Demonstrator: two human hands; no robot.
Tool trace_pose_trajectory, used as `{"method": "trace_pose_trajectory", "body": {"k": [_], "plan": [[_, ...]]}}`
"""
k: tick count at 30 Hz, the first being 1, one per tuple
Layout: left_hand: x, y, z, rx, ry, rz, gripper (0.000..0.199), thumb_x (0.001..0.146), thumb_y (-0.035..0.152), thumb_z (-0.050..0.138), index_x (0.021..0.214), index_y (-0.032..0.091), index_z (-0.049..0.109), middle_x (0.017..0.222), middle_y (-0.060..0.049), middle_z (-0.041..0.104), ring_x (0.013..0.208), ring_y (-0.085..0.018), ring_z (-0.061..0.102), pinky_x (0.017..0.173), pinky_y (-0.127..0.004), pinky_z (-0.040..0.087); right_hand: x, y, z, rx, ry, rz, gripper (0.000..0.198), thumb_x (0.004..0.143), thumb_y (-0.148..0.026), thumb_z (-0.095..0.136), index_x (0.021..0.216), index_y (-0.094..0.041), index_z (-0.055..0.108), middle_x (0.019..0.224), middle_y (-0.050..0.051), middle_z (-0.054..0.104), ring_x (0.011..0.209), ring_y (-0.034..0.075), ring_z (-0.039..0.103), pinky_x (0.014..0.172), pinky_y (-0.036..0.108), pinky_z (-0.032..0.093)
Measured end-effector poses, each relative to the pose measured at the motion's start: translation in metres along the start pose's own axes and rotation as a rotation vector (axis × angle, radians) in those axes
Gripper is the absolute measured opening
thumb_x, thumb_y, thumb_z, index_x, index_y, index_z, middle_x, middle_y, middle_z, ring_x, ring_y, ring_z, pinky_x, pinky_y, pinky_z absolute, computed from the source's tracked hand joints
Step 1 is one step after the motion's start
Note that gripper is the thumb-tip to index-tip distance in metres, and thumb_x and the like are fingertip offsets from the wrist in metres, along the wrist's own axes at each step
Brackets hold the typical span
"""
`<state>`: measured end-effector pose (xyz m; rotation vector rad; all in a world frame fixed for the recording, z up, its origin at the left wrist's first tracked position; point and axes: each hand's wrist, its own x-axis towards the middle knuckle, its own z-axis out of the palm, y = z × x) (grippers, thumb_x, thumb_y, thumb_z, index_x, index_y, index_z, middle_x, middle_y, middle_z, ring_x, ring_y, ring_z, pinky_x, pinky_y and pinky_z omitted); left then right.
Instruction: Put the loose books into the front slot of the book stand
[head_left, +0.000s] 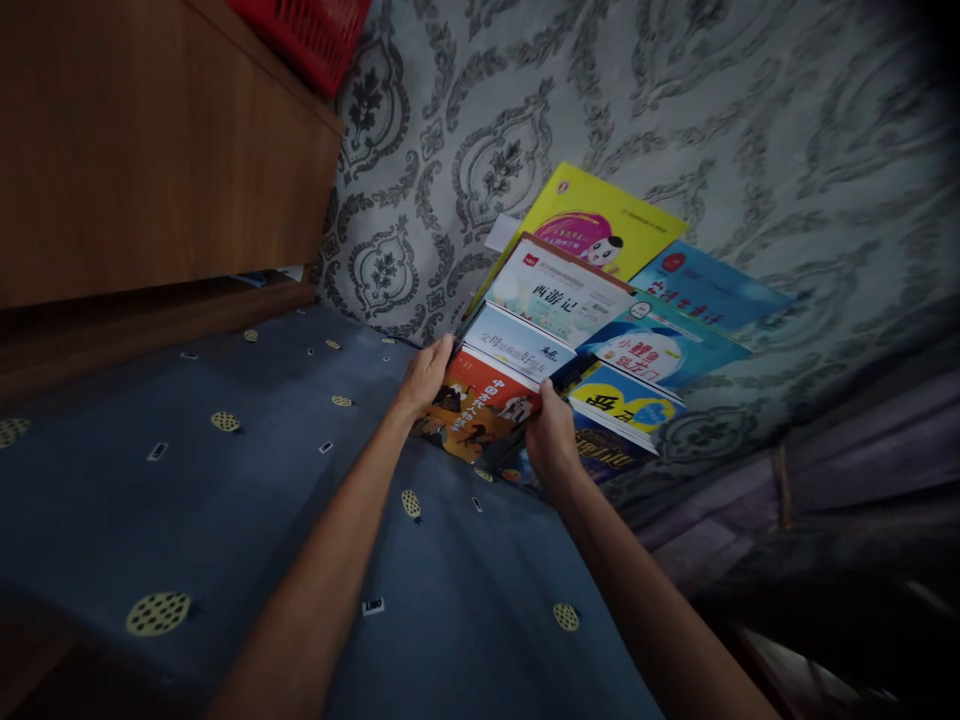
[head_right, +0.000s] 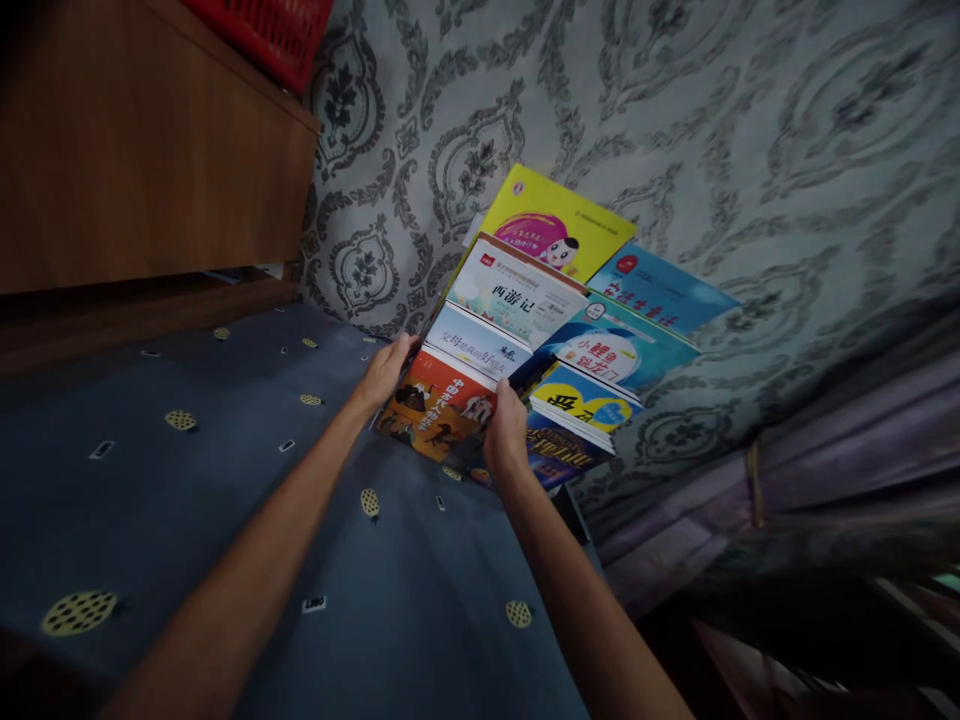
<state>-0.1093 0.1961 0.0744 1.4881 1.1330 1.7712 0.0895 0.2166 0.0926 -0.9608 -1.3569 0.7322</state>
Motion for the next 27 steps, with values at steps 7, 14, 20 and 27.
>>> {"method": "trace_pose_trajectory", "body": {"k": [7, 14, 20, 27], "plan": [[0.000, 0.004, 0.002, -0.011, 0.038, 0.051, 0.055, 0.107, 0.045, 0.030, 0.121, 0.012, 0.071, 0.125, -0.011, 0.074, 0.125, -0.026, 0.063, 0.113, -0.038, 0.044, -0.007, -0.005, -0.004, 0.026, -0.035, 0.016, 0.049, 0.080, -0.062, 0.063, 0.095, -0.016, 0.073, 0.098, 0.007, 0.077, 0.097, 0.025, 0.070, 0.094, 0.040, 0.054], [0.000, 0.002, 0.001, -0.043, 0.055, 0.051, 0.055, 0.106, 0.050, 0.033, 0.117, 0.013, 0.072, 0.126, -0.010, 0.074, 0.127, -0.026, 0.062, 0.114, -0.038, 0.043, -0.006, 0.002, -0.004, 0.005, -0.051, -0.010, 0.050, 0.085, -0.062, 0.058, 0.097, -0.016, 0.072, 0.096, 0.011, 0.077, 0.101, 0.028, 0.069, 0.089, 0.040, 0.056], [0.002, -0.002, 0.000, -0.201, 0.108, -0.033, 0.061, 0.102, 0.060, 0.037, 0.118, 0.012, 0.071, 0.127, -0.014, 0.073, 0.122, -0.026, 0.066, 0.105, -0.035, 0.051, -0.010, -0.001, -0.004, -0.041, -0.035, -0.021, 0.052, 0.083, -0.065, 0.059, 0.092, -0.016, 0.072, 0.094, 0.010, 0.076, 0.093, 0.026, 0.069, 0.084, 0.039, 0.057], [0.001, -0.008, -0.028, -0.394, 0.409, -0.205, 0.056, 0.100, 0.061, 0.036, 0.096, 0.014, 0.066, 0.085, -0.011, 0.076, 0.070, -0.018, 0.074, 0.062, -0.025, 0.053, -0.036, -0.017, -0.014, -0.162, -0.083, -0.101, 0.060, 0.089, -0.065, 0.054, 0.118, -0.016, 0.072, 0.124, 0.011, 0.073, 0.119, 0.029, 0.064, 0.105, 0.046, 0.048]]}}
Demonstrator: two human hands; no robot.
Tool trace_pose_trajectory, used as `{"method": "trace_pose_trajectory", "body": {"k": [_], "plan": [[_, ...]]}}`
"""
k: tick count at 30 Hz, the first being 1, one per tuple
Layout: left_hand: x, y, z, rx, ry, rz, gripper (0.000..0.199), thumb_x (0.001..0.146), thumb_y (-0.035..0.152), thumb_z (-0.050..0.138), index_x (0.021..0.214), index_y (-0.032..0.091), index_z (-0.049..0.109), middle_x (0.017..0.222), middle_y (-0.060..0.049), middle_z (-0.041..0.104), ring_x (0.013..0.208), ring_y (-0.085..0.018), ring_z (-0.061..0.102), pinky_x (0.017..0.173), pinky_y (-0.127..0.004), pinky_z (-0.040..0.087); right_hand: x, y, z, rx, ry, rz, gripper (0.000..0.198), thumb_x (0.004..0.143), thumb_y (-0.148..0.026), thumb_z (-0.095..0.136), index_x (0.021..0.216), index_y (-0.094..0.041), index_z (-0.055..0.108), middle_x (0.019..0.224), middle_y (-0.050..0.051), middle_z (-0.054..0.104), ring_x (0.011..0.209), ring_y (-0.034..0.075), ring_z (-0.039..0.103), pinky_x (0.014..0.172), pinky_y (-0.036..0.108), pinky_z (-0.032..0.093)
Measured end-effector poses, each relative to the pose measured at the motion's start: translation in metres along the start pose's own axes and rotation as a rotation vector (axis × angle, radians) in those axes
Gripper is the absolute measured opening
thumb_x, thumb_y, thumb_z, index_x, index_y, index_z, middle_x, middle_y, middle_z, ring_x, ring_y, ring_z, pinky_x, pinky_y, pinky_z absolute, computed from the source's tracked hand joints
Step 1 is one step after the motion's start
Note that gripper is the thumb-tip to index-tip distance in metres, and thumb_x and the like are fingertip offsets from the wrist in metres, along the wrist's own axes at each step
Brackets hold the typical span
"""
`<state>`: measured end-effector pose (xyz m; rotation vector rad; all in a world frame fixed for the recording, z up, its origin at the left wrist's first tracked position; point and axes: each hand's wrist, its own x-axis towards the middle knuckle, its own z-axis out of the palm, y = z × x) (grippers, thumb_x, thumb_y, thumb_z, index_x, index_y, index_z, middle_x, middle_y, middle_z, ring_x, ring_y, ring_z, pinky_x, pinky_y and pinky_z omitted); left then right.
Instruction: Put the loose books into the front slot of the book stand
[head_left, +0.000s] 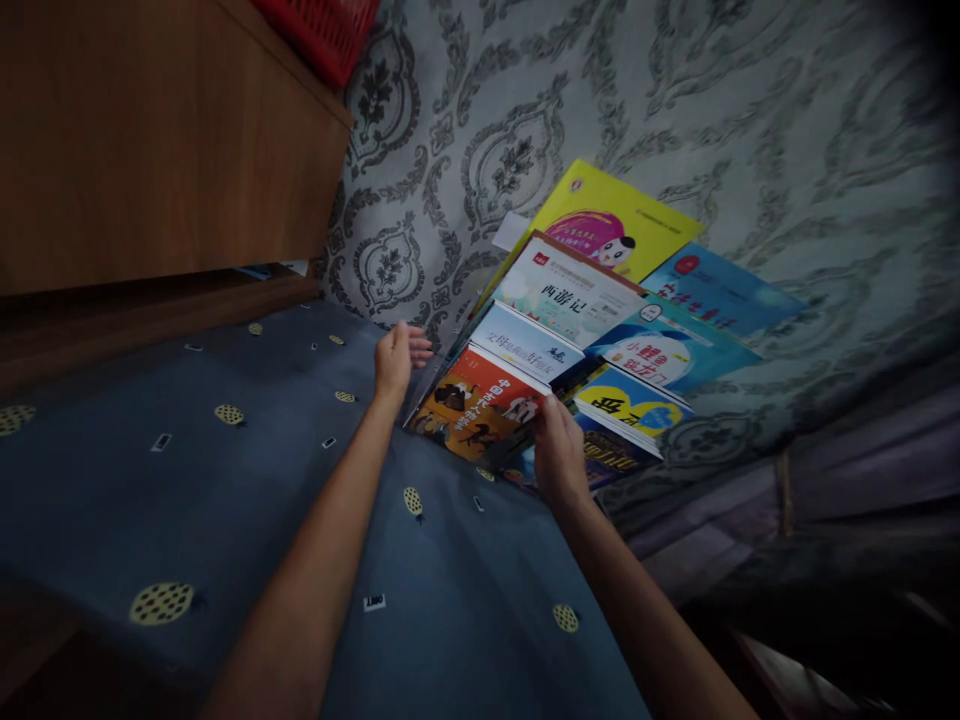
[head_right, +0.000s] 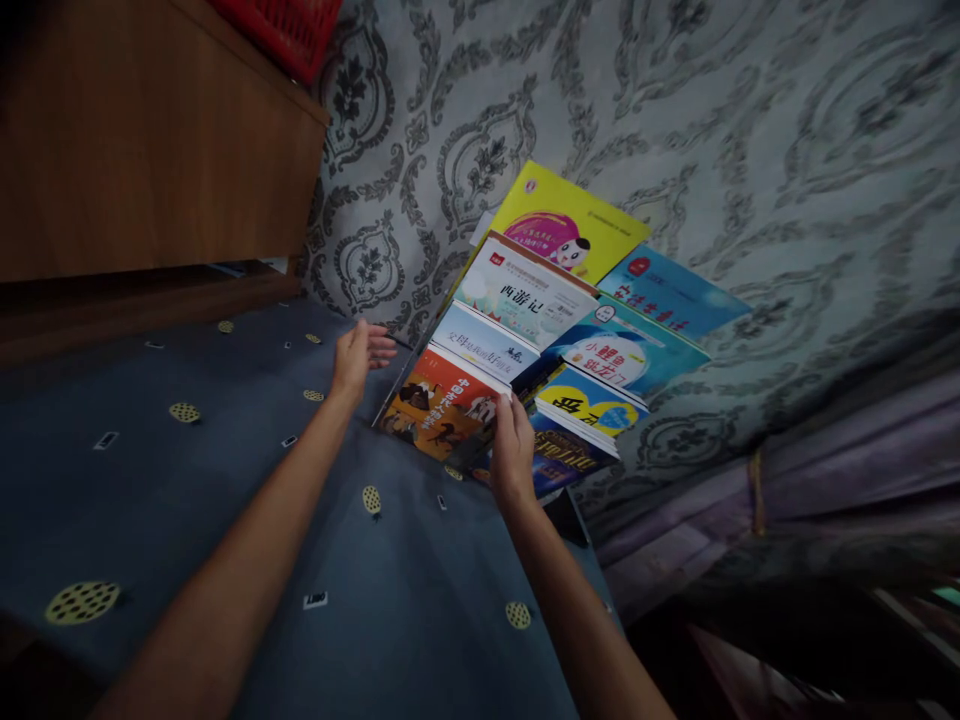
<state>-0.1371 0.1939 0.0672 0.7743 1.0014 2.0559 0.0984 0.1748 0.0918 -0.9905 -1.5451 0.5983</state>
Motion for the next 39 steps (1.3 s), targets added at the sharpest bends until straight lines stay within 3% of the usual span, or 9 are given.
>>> {"method": "trace_pose_trajectory", "body": {"k": [4, 7, 11, 15, 30, 39], "plan": [[0.005, -0.014, -0.028, -0.047, 0.140, -0.145, 0.050, 0.102, 0.055, 0.034, 0.090, 0.015, 0.062, 0.069, -0.005, 0.069, 0.056, -0.013, 0.067, 0.055, -0.020, 0.046, -0.034, -0.001, -0.008, -0.144, 0.044, -0.009, 0.064, 0.089, -0.064, 0.056, 0.132, -0.017, 0.066, 0.140, 0.013, 0.065, 0.133, 0.030, 0.056, 0.114, 0.047, 0.041], [0.005, -0.032, -0.047, 0.026, 0.218, -0.276, 0.040, 0.103, 0.040, 0.032, 0.085, 0.016, 0.059, 0.061, -0.001, 0.064, 0.049, -0.010, 0.062, 0.051, -0.018, 0.043, -0.066, 0.012, -0.008, -0.143, 0.057, 0.065, 0.067, 0.087, -0.063, 0.060, 0.137, -0.018, 0.062, 0.140, 0.014, 0.065, 0.133, 0.030, 0.058, 0.110, 0.047, 0.046], [0.004, -0.052, -0.058, 0.103, 0.234, -0.348, 0.021, 0.095, 0.023, 0.044, 0.078, 0.017, 0.056, 0.055, 0.002, 0.059, 0.043, -0.009, 0.057, 0.051, -0.018, 0.043, -0.104, 0.038, -0.002, -0.022, -0.117, 0.220, 0.061, 0.082, -0.060, 0.069, 0.127, -0.018, 0.069, 0.115, 0.015, 0.077, 0.102, 0.029, 0.073, 0.091, 0.044, 0.058], [0.005, -0.060, -0.057, 0.150, 0.189, -0.343, 0.015, 0.088, 0.017, 0.051, 0.074, 0.018, 0.057, 0.055, 0.002, 0.060, 0.045, -0.009, 0.057, 0.051, -0.017, 0.044, -0.127, 0.051, 0.003, 0.027, -0.275, 0.315, 0.045, 0.078, -0.057, 0.074, 0.100, -0.018, 0.077, 0.086, 0.010, 0.079, 0.074, 0.023, 0.072, 0.072, 0.037, 0.059], [0.003, -0.062, -0.059, 0.185, 0.145, -0.317, 0.015, 0.082, 0.008, 0.048, 0.075, 0.017, 0.058, 0.055, 0.003, 0.060, 0.046, -0.008, 0.058, 0.052, -0.017, 0.045, -0.130, 0.042, 0.008, 0.038, -0.308, 0.343, 0.040, 0.073, -0.056, 0.077, 0.086, -0.019, 0.078, 0.080, 0.008, 0.077, 0.072, 0.021, 0.068, 0.071, 0.034, 0.055], [-0.001, -0.053, -0.061, 0.200, 0.112, -0.295, 0.008, 0.073, 0.011, 0.052, 0.071, 0.017, 0.056, 0.054, 0.003, 0.060, 0.047, -0.010, 0.059, 0.052, -0.019, 0.048, -0.131, 0.045, 0.011, 0.126, -0.243, 0.341, 0.052, 0.066, -0.068, 0.079, 0.080, -0.019, 0.079, 0.074, 0.009, 0.076, 0.066, 0.022, 0.068, 0.065, 0.035, 0.055]]}}
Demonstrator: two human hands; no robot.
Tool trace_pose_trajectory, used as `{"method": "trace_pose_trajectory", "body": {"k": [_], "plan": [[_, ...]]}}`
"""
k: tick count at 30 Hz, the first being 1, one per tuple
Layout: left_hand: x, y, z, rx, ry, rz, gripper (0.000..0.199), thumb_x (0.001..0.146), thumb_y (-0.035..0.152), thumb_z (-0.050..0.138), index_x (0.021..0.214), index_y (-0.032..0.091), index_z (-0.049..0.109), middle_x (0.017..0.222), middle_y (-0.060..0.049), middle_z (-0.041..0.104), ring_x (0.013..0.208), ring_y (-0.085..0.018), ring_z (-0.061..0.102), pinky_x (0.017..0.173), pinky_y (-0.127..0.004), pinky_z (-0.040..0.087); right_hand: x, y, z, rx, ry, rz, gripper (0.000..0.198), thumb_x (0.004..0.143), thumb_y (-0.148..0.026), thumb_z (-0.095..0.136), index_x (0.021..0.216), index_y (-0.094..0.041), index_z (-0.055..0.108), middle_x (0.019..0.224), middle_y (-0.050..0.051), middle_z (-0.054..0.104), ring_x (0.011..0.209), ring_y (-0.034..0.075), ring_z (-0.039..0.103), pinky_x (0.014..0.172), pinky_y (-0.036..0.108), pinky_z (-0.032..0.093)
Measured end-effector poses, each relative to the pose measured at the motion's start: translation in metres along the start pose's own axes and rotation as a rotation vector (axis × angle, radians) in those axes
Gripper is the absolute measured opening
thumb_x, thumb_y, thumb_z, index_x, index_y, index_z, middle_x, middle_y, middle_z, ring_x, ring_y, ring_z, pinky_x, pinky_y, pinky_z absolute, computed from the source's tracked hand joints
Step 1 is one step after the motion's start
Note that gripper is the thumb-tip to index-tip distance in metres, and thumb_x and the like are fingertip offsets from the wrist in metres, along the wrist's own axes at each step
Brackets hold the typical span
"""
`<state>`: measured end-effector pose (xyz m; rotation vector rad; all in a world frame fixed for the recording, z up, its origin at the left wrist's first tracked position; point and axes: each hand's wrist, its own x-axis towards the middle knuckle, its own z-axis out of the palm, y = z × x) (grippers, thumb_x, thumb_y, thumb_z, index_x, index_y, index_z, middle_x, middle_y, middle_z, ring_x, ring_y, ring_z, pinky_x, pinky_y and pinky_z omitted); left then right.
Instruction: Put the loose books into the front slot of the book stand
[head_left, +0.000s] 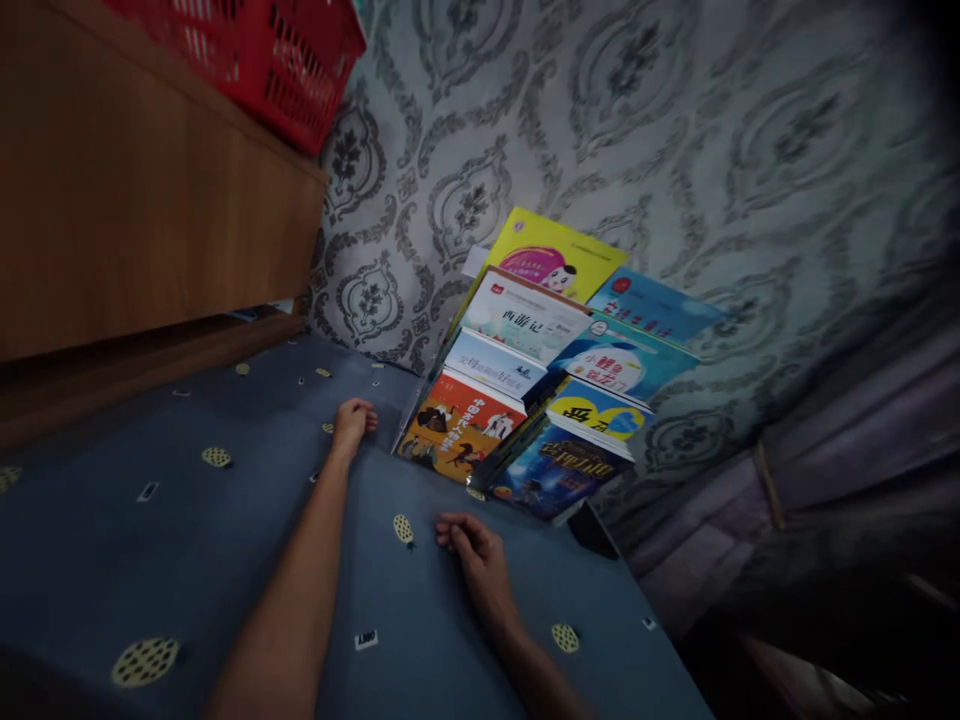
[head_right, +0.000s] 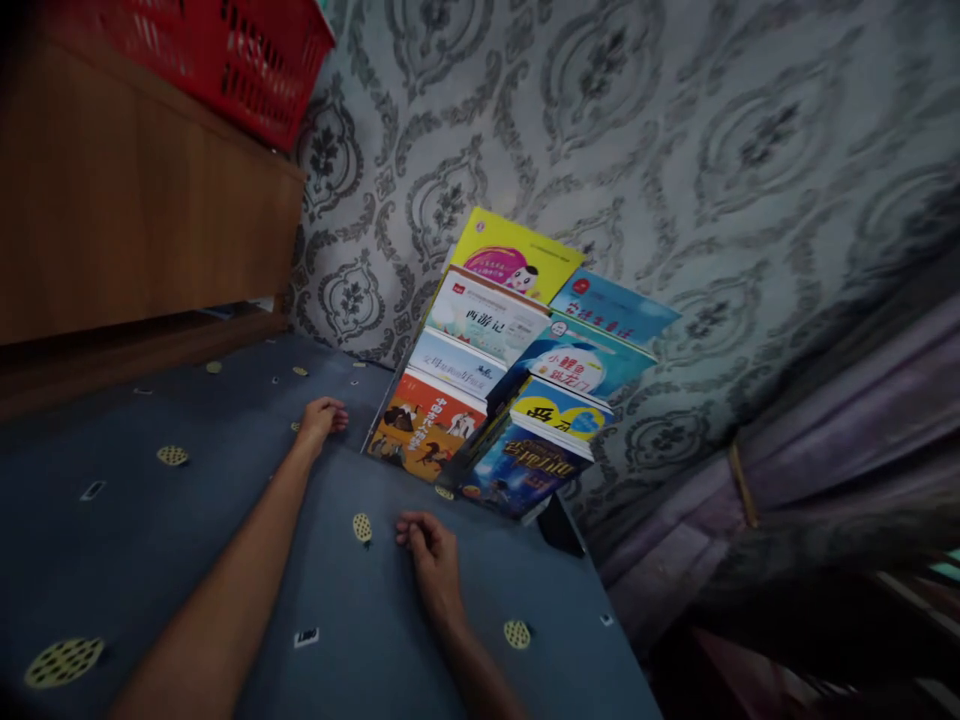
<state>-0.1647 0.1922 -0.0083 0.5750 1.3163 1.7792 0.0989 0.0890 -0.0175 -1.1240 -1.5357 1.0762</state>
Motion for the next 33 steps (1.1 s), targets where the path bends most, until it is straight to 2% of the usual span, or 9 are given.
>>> {"method": "trace_pose_trajectory", "body": {"k": [17, 24, 29, 33], "plan": [[-0.010, 0.003, 0.003, 0.182, -0.026, 0.075, 0.006, 0.072, 0.014, 0.055, 0.069, 0.019, 0.056, 0.054, 0.001, 0.060, 0.049, -0.012, 0.059, 0.051, -0.020, 0.049, 0.000, 0.003, 0.001, 0.161, -0.004, 0.006, 0.042, 0.066, -0.059, 0.080, 0.078, -0.019, 0.078, 0.069, 0.008, 0.075, 0.060, 0.020, 0.066, 0.061, 0.032, 0.052], [-0.017, 0.005, 0.007, 0.126, 0.029, 0.109, 0.009, 0.073, 0.013, 0.051, 0.074, 0.019, 0.059, 0.057, 0.001, 0.061, 0.050, -0.013, 0.059, 0.051, -0.021, 0.046, 0.000, 0.000, -0.003, 0.148, -0.001, 0.029, 0.045, 0.064, -0.060, 0.080, 0.079, -0.018, 0.078, 0.071, 0.008, 0.075, 0.061, 0.019, 0.066, 0.061, 0.031, 0.051], [-0.013, 0.022, 0.023, -0.027, 0.089, 0.218, 0.016, 0.085, 0.027, 0.050, 0.087, 0.019, 0.064, 0.071, -0.001, 0.069, 0.068, -0.016, 0.069, 0.060, -0.022, 0.051, 0.000, -0.002, -0.007, 0.101, -0.025, 0.016, 0.044, 0.067, -0.059, 0.081, 0.081, -0.018, 0.079, 0.074, 0.009, 0.076, 0.064, 0.020, 0.068, 0.063, 0.032, 0.052], [-0.008, 0.052, 0.052, -0.132, -0.021, 0.330, 0.038, 0.098, 0.040, 0.040, 0.104, 0.019, 0.071, 0.095, -0.007, 0.078, 0.091, -0.018, 0.074, 0.080, -0.028, 0.057, -0.001, -0.002, -0.008, 0.055, -0.041, 0.029, 0.041, 0.069, -0.057, 0.081, 0.083, -0.018, 0.080, 0.075, 0.008, 0.076, 0.066, 0.020, 0.068, 0.065, 0.031, 0.054]]}}
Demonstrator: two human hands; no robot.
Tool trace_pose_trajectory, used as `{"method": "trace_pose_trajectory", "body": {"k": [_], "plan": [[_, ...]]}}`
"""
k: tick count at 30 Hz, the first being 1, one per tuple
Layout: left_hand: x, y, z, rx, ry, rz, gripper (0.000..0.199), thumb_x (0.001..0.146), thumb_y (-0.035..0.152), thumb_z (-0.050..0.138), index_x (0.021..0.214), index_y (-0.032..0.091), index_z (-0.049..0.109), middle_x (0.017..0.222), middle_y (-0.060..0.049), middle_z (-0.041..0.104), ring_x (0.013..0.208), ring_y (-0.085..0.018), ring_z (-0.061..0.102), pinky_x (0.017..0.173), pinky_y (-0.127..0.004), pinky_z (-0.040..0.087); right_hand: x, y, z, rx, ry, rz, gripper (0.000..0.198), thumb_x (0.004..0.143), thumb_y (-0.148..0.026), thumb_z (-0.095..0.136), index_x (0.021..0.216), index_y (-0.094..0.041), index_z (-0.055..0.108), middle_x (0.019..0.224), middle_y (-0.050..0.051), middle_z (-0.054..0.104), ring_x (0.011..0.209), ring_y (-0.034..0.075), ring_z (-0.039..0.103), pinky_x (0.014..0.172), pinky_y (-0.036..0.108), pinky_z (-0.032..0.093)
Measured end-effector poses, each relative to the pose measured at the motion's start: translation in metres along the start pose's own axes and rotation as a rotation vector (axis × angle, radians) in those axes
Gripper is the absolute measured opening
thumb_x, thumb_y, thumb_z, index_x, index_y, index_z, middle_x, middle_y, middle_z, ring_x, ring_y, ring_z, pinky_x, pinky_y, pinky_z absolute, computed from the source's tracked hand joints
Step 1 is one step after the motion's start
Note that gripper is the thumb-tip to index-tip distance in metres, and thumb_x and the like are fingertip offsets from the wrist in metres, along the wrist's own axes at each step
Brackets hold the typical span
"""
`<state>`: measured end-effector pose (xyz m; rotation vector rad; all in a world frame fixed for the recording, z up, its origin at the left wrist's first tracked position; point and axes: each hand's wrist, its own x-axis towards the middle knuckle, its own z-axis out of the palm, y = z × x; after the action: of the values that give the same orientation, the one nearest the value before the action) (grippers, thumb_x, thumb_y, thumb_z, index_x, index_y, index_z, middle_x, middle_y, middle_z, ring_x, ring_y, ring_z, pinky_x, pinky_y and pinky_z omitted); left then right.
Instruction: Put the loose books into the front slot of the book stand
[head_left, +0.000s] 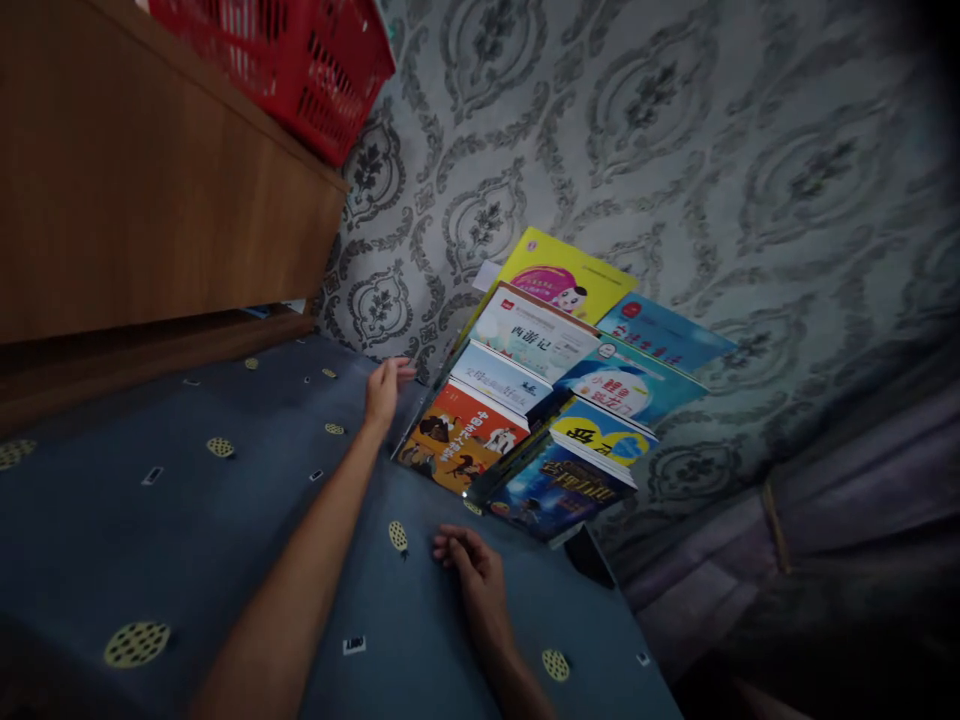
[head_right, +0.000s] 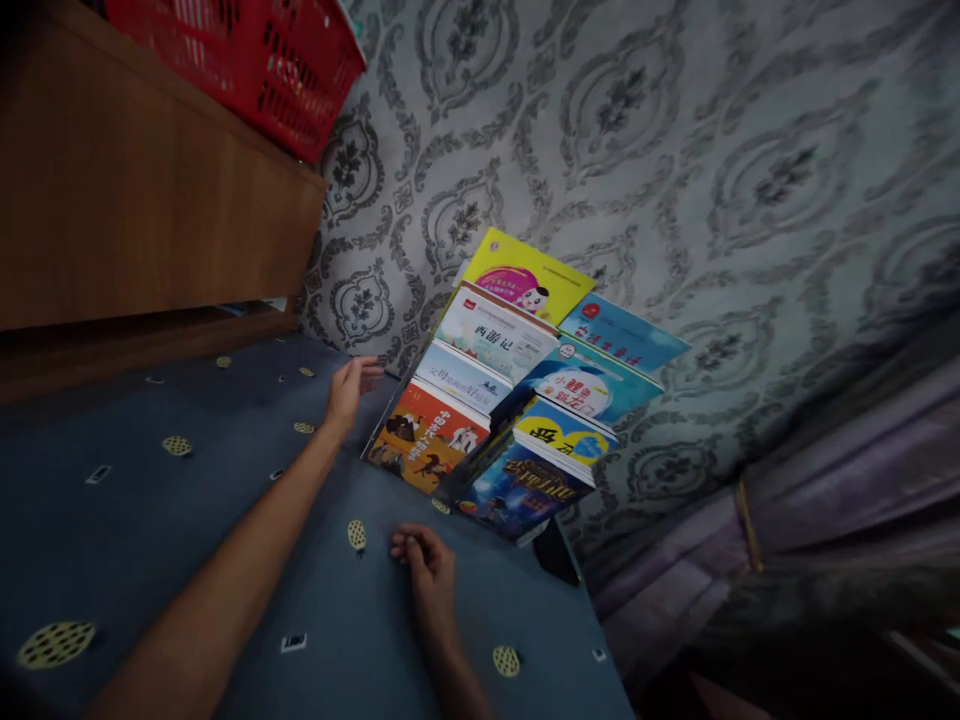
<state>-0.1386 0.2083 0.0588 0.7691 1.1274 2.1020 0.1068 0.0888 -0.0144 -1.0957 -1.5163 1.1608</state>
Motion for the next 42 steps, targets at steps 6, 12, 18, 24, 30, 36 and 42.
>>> {"method": "trace_pose_trajectory", "body": {"k": [6, 12, 18, 24, 30, 36, 42], "plan": [[0.009, 0.008, 0.035, 0.049, -0.315, 0.239, 0.059, 0.106, 0.046, 0.025, 0.114, 0.018, 0.075, 0.135, -0.009, 0.070, 0.137, -0.023, 0.057, 0.121, -0.040, 0.036, 0.000, 0.006, 0.000, -0.053, 0.042, 0.022, 0.044, 0.067, -0.061, 0.082, 0.082, -0.019, 0.079, 0.074, 0.008, 0.075, 0.066, 0.020, 0.068, 0.065, 0.031, 0.054], [0.007, -0.004, 0.046, 0.131, -0.375, 0.301, 0.055, 0.106, 0.041, 0.026, 0.132, 0.016, 0.067, 0.146, -0.009, 0.062, 0.141, -0.021, 0.052, 0.125, -0.038, 0.032, -0.001, 0.005, -0.001, -0.085, 0.015, -0.010, 0.041, 0.071, -0.060, 0.080, 0.083, -0.021, 0.080, 0.074, 0.008, 0.076, 0.066, 0.021, 0.068, 0.067, 0.033, 0.056], [0.007, 0.000, 0.046, 0.200, -0.408, 0.387, 0.057, 0.106, 0.044, 0.026, 0.128, 0.016, 0.070, 0.142, -0.009, 0.065, 0.140, -0.022, 0.053, 0.124, -0.038, 0.033, -0.002, 0.002, 0.000, -0.097, 0.008, 0.003, 0.043, 0.071, -0.061, 0.080, 0.083, -0.020, 0.080, 0.075, 0.009, 0.076, 0.067, 0.021, 0.068, 0.068, 0.033, 0.056], [0.007, 0.004, 0.045, 0.230, -0.433, 0.357, 0.061, 0.106, 0.047, 0.023, 0.131, 0.014, 0.068, 0.142, -0.010, 0.065, 0.139, -0.024, 0.054, 0.123, -0.039, 0.035, -0.004, 0.002, -0.005, -0.118, 0.106, -0.035, 0.046, 0.073, -0.063, 0.077, 0.088, -0.019, 0.079, 0.074, 0.007, 0.075, 0.068, 0.022, 0.069, 0.066, 0.033, 0.056], [0.007, 0.010, 0.040, 0.208, -0.420, 0.347, 0.063, 0.106, 0.048, 0.022, 0.124, 0.014, 0.072, 0.137, -0.011, 0.068, 0.135, -0.024, 0.057, 0.121, -0.038, 0.037, 0.011, -0.039, -0.020, -0.250, 0.318, -0.297, 0.041, 0.081, -0.057, 0.070, 0.095, -0.020, 0.078, 0.095, 0.010, 0.079, 0.087, 0.027, 0.072, 0.082, 0.040, 0.058], [0.009, 0.026, 0.028, 0.080, -0.345, 0.188, 0.067, 0.106, 0.051, 0.018, 0.117, 0.015, 0.074, 0.132, -0.010, 0.071, 0.132, -0.025, 0.060, 0.109, -0.040, 0.048, 0.043, -0.111, -0.030, -0.334, 0.399, -0.519, 0.051, 0.086, -0.055, 0.066, 0.121, -0.019, 0.071, 0.127, 0.013, 0.072, 0.122, 0.030, 0.065, 0.107, 0.049, 0.049], [0.010, 0.040, 0.014, -0.080, -0.353, 0.021, 0.075, 0.104, 0.057, 0.014, 0.119, 0.012, 0.071, 0.116, -0.014, 0.077, 0.112, -0.024, 0.071, 0.092, -0.035, 0.053, 0.073, -0.130, -0.036, -0.368, 0.406, -0.498, 0.061, 0.088, -0.062, 0.061, 0.131, -0.020, 0.067, 0.138, 0.013, 0.067, 0.134, 0.032, 0.056, 0.117, 0.053, 0.039]]}}
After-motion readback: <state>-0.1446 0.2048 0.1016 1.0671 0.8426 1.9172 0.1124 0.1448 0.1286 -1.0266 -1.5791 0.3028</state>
